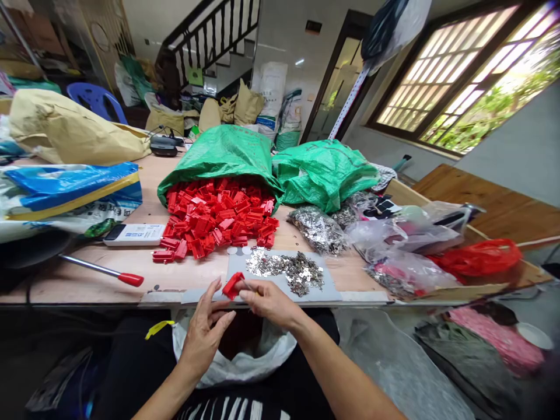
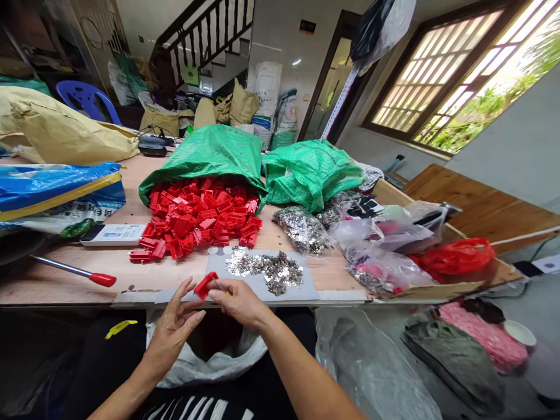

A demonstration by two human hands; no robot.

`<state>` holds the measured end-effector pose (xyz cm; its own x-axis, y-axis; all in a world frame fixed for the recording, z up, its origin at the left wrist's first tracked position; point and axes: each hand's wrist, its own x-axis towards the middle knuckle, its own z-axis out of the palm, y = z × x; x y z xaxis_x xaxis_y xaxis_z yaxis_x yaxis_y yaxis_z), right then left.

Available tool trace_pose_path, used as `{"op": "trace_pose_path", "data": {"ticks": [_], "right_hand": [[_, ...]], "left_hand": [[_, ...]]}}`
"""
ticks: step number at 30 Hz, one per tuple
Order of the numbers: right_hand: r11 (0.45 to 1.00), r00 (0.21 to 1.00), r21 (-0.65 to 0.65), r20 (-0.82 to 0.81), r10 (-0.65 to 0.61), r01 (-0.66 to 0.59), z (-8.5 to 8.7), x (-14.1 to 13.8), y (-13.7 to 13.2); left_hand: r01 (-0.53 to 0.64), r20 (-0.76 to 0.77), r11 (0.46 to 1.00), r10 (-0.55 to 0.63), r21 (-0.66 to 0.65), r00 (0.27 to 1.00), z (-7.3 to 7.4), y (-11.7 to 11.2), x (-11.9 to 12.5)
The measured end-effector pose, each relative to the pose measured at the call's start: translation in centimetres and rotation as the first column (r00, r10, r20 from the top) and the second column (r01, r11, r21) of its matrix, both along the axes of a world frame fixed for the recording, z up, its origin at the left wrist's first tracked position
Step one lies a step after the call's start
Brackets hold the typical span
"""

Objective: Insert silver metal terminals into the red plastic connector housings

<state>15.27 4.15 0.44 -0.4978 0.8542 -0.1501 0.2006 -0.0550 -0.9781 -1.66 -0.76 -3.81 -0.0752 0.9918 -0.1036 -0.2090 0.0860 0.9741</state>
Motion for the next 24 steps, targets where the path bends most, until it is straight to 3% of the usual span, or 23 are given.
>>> {"op": "trace_pose_path", "data": {"ticks": [3,6,9,11,13,15,16,19,24], "right_hand": [[0.976,0.984,-0.193,-0.167,0.068,-0.1,-0.2,0.0,-2.5],[0.962,0.975,-0.229,-0.193,0.107,-0.151,-0.3,0.3,-3.5],[0.981,0.994,-0.176,-0.086,0.07,-0.084,-0.4,1.4,-3.1],[0.998,0.993,-0.005,0.101,-0.063,0.064,-0.4,2.6,-2.2],[0.94,0.897,0.281,0.339,-0.285,0.192,-0.3,3.9,-1.0],[0.836,0.706,0.512,0.517,-0.484,0.198,-0.1,5.3,0.3],[0.806,0.615,0.567,0.578,-0.536,0.169,-0.1,5.8,0.9],[0.806,0.429,0.589,0.713,-0.555,0.063,0.0,6.8,2.3],[0.838,0.31,0.544,0.805,-0.506,-0.045,-0.5,6.7,3.2]], "left_hand": [[0.084,-0.095,0.993,-0.077,0.08,0.993,0.4,0.0,-0.2],[0.094,-0.026,0.994,-0.093,0.047,0.995,0.5,0.0,-0.4],[0.122,0.043,0.991,-0.119,-0.056,0.992,0.3,0.1,-0.5],[0.146,0.093,0.984,-0.136,-0.105,0.986,0.1,0.1,-0.5],[0.145,0.175,0.979,-0.12,-0.141,0.977,-0.1,0.1,-0.4],[0.148,0.253,0.972,-0.1,-0.181,0.962,0.0,0.0,-0.3],[0.148,0.281,0.969,-0.088,-0.199,0.956,0.1,0.0,-0.2],[0.156,0.326,0.958,-0.071,-0.242,0.943,0.5,-0.3,0.0],[0.145,0.34,0.957,-0.052,-0.253,0.939,0.9,-0.4,0.2]]}}
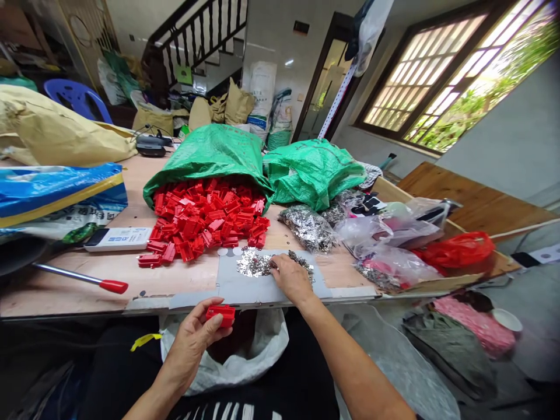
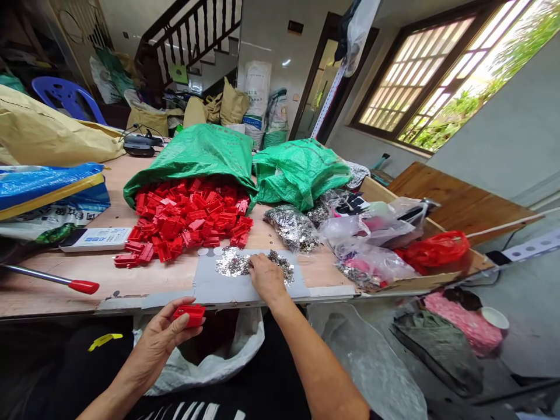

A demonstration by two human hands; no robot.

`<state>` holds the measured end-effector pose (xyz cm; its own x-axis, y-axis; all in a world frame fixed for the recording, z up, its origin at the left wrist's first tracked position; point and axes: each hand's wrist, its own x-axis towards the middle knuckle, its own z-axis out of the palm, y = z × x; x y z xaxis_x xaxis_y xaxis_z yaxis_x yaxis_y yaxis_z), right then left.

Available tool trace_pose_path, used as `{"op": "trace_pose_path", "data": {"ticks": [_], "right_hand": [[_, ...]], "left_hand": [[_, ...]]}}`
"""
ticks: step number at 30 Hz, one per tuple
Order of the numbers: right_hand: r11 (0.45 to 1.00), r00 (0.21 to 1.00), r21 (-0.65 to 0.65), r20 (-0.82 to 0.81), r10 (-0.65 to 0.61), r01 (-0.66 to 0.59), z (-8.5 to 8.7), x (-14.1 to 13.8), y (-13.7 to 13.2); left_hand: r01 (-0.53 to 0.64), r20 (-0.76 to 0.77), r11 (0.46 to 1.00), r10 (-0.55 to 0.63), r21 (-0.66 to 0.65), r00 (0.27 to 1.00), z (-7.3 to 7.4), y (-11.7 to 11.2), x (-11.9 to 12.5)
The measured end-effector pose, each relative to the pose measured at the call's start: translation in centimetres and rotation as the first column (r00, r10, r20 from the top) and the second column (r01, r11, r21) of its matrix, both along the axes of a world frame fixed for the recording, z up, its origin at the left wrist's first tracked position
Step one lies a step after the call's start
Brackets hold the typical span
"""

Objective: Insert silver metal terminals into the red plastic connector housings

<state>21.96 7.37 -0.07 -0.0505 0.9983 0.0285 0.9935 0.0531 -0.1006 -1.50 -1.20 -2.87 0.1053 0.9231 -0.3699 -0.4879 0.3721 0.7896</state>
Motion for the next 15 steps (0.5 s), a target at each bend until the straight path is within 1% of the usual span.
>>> {"op": "trace_pose_path", "data": {"ticks": [5,9,12,15], "right_hand": [[1.0,1.0,-0.015,0.01,-0.009,0.009,-0.3,-0.04,0.07],[0.999,1.0,-0.02,0.008,-0.026,0.027,-0.36,0.21,-0.2],[1.0,1.0,-0.004,-0.016,-0.018,0.018,-0.44,0.33,-0.37],[1.0,1.0,-0.024,-0.009,0.001,-0.001,-0.43,0.22,-0.37]], "left_hand": [[-0.01,-0.016,1.0,0.009,-0.02,1.0,0.3,0.06,-0.1],[-0.039,-0.025,0.999,0.039,-0.003,0.999,0.01,-0.03,0.1],[-0.031,-0.027,1.0,0.031,-0.004,0.999,-0.25,-0.1,0.33],[-0.02,-0.022,1.0,0.02,-0.003,1.0,-0.39,-0.11,0.42]]}}
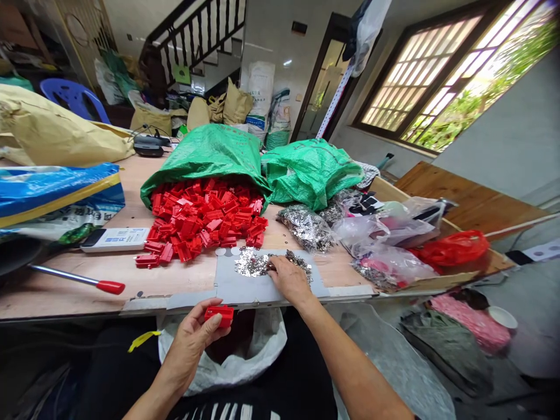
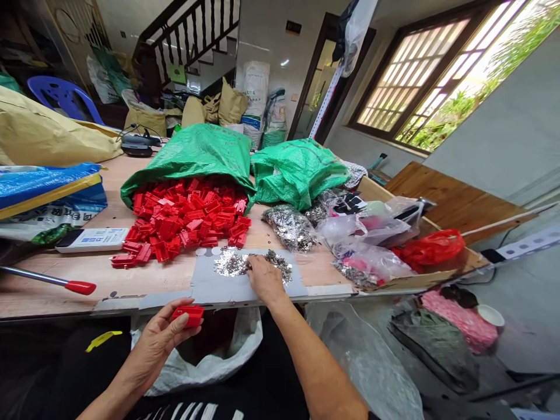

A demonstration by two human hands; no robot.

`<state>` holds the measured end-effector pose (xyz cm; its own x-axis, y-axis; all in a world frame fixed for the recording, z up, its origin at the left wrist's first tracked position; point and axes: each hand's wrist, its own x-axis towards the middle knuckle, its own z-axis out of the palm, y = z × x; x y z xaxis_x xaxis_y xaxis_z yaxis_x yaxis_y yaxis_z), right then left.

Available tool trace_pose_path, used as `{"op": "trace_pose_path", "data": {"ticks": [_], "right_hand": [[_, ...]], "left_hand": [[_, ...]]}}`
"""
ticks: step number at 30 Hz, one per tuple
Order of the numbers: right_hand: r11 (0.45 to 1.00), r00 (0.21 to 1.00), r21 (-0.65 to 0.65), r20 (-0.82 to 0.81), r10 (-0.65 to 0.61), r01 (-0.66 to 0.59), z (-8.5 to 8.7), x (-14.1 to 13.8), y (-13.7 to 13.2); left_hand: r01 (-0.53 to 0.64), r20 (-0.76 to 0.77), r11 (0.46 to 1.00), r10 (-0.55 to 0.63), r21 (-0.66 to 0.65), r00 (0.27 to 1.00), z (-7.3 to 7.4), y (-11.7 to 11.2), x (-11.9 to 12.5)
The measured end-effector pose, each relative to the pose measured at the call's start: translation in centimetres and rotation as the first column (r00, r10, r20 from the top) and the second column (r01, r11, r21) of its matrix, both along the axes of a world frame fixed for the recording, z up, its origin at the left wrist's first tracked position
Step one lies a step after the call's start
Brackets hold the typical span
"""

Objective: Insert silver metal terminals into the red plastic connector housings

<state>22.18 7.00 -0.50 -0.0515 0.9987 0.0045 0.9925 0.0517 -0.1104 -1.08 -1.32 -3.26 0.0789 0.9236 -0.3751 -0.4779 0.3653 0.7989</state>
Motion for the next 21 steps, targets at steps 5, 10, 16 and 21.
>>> {"op": "trace_pose_path", "data": {"ticks": [5,10,16,21], "right_hand": [[1.0,1.0,-0.007,0.01,0.007,-0.007,0.4,-0.3,-0.2],[0.998,1.0,0.058,-0.025,0.015,-0.013,0.6,0.0,-0.9],[0.997,0.997,0.069,-0.067,0.031,-0.026,-0.1,0.4,-1.1],[0.997,0.993,0.081,-0.12,0.017,-0.007,0.0,0.6,-1.1]], "left_hand": [[-0.001,-0.002,1.0,0.001,0.005,1.0,-0.2,0.1,-0.3],[-0.013,-0.008,1.0,0.013,0.005,1.0,-0.4,0.1,-0.5],[-0.012,-0.017,1.0,0.011,-0.004,1.0,-0.3,0.1,-0.2],[-0.023,-0.021,1.0,0.023,0.006,1.0,-0.5,0.1,-0.4]]}}
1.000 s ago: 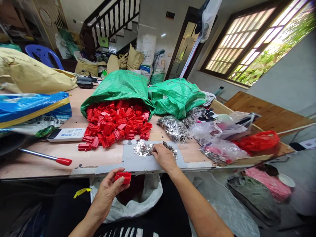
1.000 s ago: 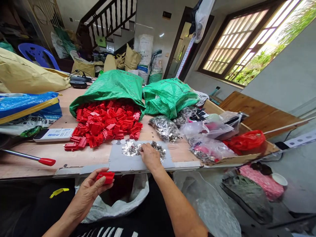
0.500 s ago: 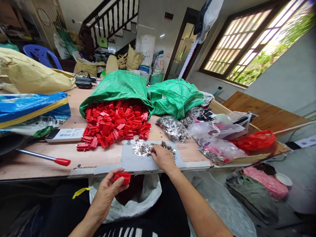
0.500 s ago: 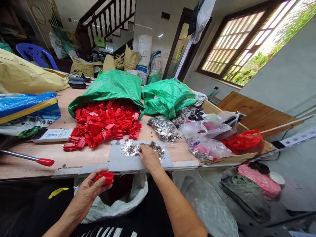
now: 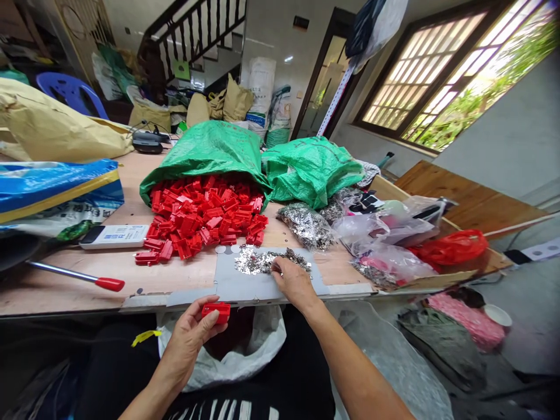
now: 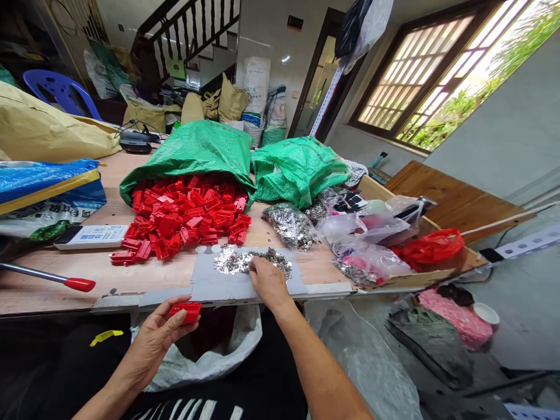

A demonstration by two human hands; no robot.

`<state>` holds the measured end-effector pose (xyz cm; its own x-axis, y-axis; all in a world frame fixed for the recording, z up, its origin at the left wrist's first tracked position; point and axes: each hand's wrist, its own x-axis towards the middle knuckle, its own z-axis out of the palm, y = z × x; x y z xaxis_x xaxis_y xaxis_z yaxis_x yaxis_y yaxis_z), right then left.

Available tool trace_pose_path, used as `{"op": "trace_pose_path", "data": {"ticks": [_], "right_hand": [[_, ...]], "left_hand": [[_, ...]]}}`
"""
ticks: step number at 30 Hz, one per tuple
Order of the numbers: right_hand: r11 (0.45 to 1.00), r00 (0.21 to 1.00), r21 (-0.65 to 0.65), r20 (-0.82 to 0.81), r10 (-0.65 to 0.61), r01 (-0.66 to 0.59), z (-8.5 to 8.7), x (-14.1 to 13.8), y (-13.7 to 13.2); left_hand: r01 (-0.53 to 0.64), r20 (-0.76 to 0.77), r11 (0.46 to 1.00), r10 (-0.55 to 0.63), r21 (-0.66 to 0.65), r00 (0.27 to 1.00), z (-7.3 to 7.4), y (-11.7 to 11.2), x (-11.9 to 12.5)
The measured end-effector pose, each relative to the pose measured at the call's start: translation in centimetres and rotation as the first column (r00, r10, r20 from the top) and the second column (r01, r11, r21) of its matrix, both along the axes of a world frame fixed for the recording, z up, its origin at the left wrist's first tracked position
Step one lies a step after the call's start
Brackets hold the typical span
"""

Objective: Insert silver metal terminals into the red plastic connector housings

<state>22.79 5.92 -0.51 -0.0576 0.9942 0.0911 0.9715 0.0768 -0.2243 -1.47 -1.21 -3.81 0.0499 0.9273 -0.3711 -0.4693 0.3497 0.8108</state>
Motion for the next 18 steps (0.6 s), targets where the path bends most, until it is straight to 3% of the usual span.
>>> {"op": "trace_pose_path", "data": {"ticks": [6,12,18], "right_hand": [[1.0,0.999,-0.003,-0.021,0.029,-0.029,-0.1,-0.3,-1.1],[0.998,0.988,-0.002,-0.145,0.054,-0.055,-0.3,0.5,-2.0],[0.999,0.999,-0.035,-0.05,0.006,-0.008,0.1,0.4,-1.9]], "left_hand": [[0.054,0.019,0.999,-0.054,-0.004,0.998,0.0,0.1,-0.4],[0.093,0.024,0.996,-0.093,0.005,0.995,0.1,0.2,-0.4],[0.088,-0.028,0.994,-0.086,0.063,0.996,-0.2,0.3,-0.2]]}}
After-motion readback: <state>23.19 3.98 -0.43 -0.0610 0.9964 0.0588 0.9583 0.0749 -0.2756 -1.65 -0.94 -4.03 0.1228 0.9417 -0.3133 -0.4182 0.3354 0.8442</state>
